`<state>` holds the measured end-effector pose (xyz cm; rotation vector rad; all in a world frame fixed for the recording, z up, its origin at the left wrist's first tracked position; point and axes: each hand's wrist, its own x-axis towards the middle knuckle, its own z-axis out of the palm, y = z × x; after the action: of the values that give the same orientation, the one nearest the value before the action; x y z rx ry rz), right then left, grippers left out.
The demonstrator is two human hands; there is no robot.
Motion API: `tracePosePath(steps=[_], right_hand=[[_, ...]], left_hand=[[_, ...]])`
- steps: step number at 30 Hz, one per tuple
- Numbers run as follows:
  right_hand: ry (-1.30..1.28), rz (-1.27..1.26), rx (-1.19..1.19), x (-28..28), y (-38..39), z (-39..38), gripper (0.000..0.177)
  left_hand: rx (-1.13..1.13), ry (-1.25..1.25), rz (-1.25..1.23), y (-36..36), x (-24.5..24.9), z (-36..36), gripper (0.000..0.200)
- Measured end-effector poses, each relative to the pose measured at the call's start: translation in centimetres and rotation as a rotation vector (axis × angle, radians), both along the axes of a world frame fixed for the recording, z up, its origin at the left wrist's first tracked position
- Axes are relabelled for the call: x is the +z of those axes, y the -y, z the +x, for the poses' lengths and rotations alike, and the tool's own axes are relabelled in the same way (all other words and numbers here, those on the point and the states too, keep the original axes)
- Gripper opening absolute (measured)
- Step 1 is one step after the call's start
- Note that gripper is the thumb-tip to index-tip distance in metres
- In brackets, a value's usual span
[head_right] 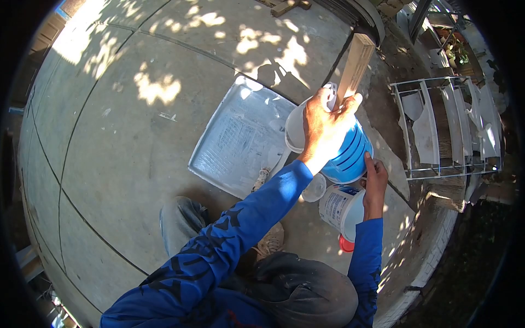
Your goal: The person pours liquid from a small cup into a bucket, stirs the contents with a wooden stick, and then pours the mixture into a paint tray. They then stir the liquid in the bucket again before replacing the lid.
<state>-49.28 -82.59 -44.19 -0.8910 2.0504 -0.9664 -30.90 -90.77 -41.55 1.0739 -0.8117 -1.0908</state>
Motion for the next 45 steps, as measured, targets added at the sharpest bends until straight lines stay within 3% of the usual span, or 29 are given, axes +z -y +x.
tracePosePath(steps=[12,14,26,28,45], right_hand=[[-0.002,-0.018,-0.020,0.1,-0.1,-0.8,0.037],[0.008,-0.022,-0.020,0.0,-0.1,-0.9,0.037],[0.010,-0.023,-0.023,0.3,-0.4,-0.7,0.037],[0.000,-0.032,-0.017,0.3,-0.4,-0.5,0.031],[0.024,-0.028,-0.028,0.2,-0.9,-1.0,0.037]], left_hand=[[0.006,-0.019,-0.023,0.0,0.2,-0.6,0.032],[-0.029,-0.020,-0.003,0.0,0.4,-0.5,0.043],[-0.047,0.000,0.021,0.2,0.5,-0.3,0.043],[-0.037,0.009,0.019,0.3,0.3,-0.3,0.043],[-0.045,0.007,0.042,0.2,0.3,-0.4,0.043]])
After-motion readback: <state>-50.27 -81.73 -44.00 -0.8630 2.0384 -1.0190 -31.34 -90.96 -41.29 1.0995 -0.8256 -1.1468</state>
